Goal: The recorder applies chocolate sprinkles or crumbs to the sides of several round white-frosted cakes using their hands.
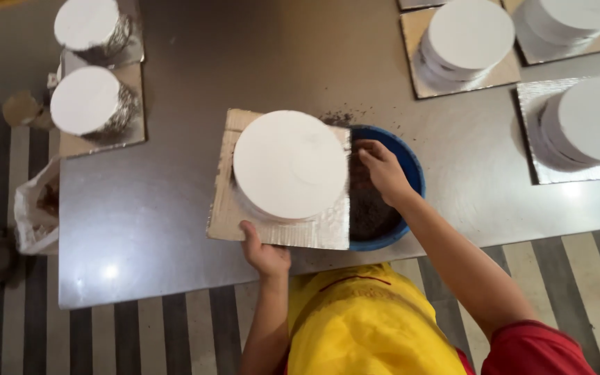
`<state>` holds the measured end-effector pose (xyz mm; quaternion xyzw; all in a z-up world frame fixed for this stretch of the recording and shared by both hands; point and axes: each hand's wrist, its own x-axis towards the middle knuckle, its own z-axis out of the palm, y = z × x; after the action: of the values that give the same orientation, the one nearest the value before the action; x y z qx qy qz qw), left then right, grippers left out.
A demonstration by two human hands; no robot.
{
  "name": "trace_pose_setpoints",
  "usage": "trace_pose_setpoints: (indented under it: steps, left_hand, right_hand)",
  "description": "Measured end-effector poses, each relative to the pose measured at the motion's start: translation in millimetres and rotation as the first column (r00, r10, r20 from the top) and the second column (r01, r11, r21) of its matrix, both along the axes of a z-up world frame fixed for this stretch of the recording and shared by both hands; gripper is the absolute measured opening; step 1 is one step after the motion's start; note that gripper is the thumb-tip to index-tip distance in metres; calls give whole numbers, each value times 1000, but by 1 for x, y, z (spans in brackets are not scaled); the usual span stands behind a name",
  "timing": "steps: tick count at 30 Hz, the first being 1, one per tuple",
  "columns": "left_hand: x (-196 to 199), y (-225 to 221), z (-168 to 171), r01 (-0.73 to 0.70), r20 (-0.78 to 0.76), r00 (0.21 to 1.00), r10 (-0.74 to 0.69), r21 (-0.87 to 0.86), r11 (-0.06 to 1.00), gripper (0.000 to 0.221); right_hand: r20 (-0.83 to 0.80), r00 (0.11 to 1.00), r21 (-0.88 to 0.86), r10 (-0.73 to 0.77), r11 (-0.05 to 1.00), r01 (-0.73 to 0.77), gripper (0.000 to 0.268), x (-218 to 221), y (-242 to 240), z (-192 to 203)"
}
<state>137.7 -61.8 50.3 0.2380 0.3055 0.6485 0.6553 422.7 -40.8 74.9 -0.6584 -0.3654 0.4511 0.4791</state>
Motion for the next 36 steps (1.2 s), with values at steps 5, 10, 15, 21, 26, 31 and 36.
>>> trace_pose_setpoints:
  steps: [5,10,15,21,26,31,36]
  left_hand:
    - [-2,-50,5,351,560,675,-480,329,877,73]
    - [-28,-29,65,492,361,719,-594,341,801,83]
    - [-34,7,29,457,117,889,-442,-287,842,58]
    - [-87,22,-107,234,-67,962,-263,-285,929,42]
    - [-83,47,-37,235,-62,963,-262,-280,931,42]
    - [-99,77,-70,196,-123,961,-247,-322,926,42]
    - [-103,104,-65,221,-270,919,-288,-252,942,43]
  right_hand:
    - [-761,616,-185,-202,978,92,40,-4,27,5]
    - [-640,767,-45,51,994,-104,45,23,33,-2]
    - [113,987,-344,112,937,-67,57,9,33,26]
    - [965,136,-158,224,911,-382,51,32,14,-174]
    - [899,-51,-422,436,829,-367,58,12,-16,-65]
    - [863,122,-417,490,828,-375,81,-5,-33,-33]
    - [761,393,-375,515,845,-380,55,7,-27,-46]
